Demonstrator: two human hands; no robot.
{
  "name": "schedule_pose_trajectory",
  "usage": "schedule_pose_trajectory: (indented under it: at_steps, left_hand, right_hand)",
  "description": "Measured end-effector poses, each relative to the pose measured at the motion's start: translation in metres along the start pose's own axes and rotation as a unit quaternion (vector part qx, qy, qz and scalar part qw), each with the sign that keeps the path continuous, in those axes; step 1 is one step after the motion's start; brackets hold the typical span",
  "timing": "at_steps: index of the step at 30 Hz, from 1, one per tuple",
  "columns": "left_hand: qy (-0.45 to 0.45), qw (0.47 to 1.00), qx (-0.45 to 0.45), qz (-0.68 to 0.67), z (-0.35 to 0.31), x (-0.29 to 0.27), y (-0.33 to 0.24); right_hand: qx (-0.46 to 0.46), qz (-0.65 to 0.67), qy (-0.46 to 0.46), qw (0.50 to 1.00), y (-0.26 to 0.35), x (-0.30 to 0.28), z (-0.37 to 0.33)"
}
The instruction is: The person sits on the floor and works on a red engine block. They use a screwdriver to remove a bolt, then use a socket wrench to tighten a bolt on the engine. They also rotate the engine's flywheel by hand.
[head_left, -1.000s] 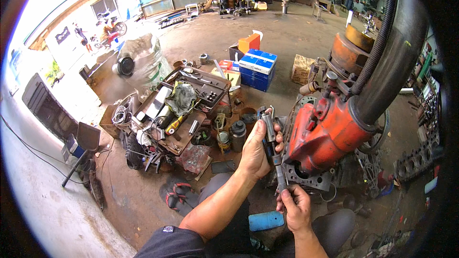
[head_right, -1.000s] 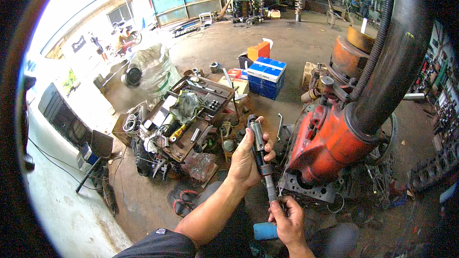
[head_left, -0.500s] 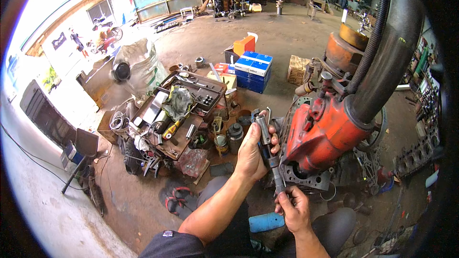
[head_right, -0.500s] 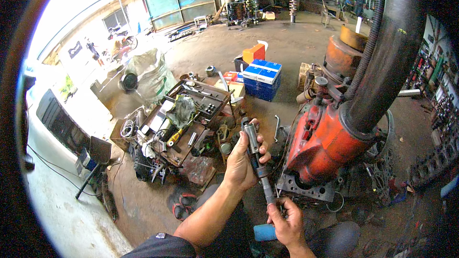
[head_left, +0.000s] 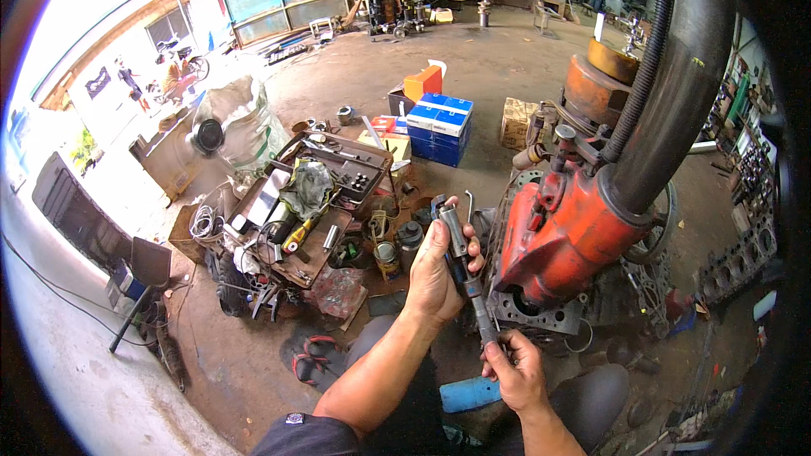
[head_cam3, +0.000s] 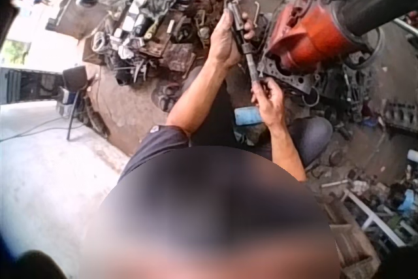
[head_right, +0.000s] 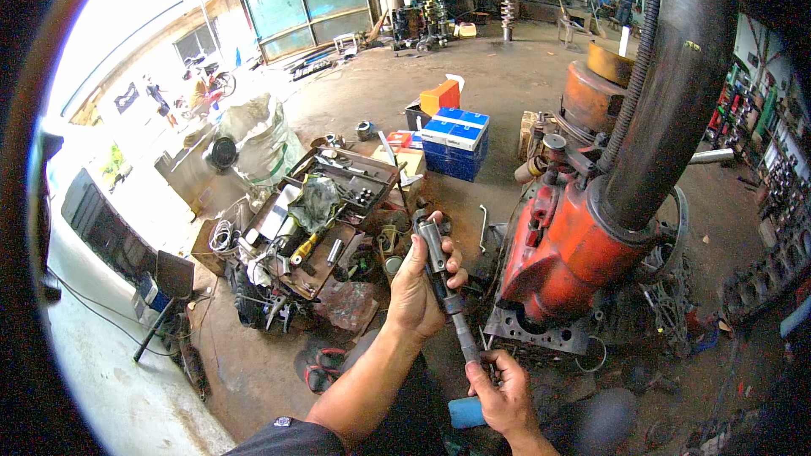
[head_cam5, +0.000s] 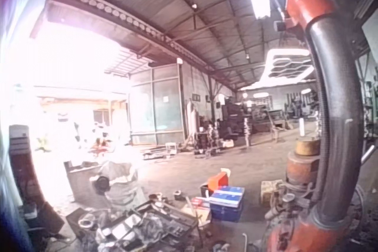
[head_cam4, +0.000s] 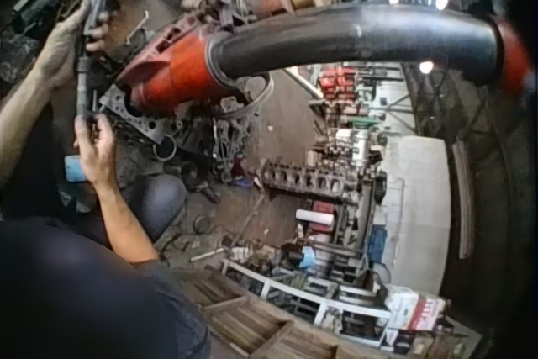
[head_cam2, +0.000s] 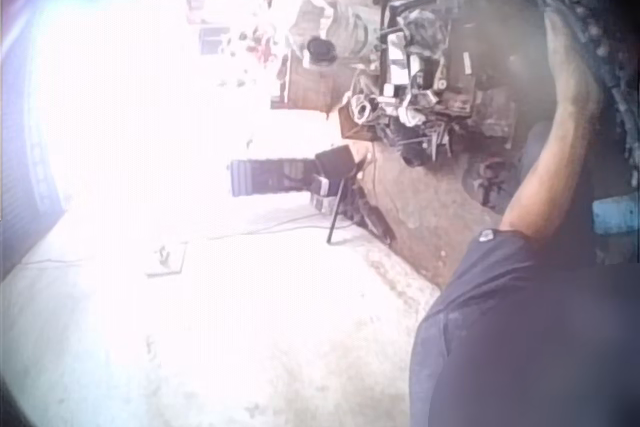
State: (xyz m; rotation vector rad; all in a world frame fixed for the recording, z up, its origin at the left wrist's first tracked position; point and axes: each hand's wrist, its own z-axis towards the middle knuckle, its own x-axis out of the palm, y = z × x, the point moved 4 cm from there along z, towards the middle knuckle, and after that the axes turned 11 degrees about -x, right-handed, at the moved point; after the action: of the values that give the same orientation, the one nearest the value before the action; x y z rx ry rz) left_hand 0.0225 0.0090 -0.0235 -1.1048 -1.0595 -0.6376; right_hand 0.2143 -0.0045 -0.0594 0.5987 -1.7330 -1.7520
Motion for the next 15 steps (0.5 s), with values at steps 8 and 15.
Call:
schedule_pose_trajectory:
  at_steps: [8,15]
  left_hand:
    - [-0.004,0.999,-0.005,0.034,-0.0003,0.0010,-0.0007]
    - [0.009,0.997,-0.001,0.080,-0.0014,0.0051,0.0003]
  right_hand:
    - [0.000,-0.030,-0.006,1.000,0.0023,-0.0020,0.0007]
    - [0.003,-0.091,0.004,0.996,-0.0047,-0.0037,0.0023]
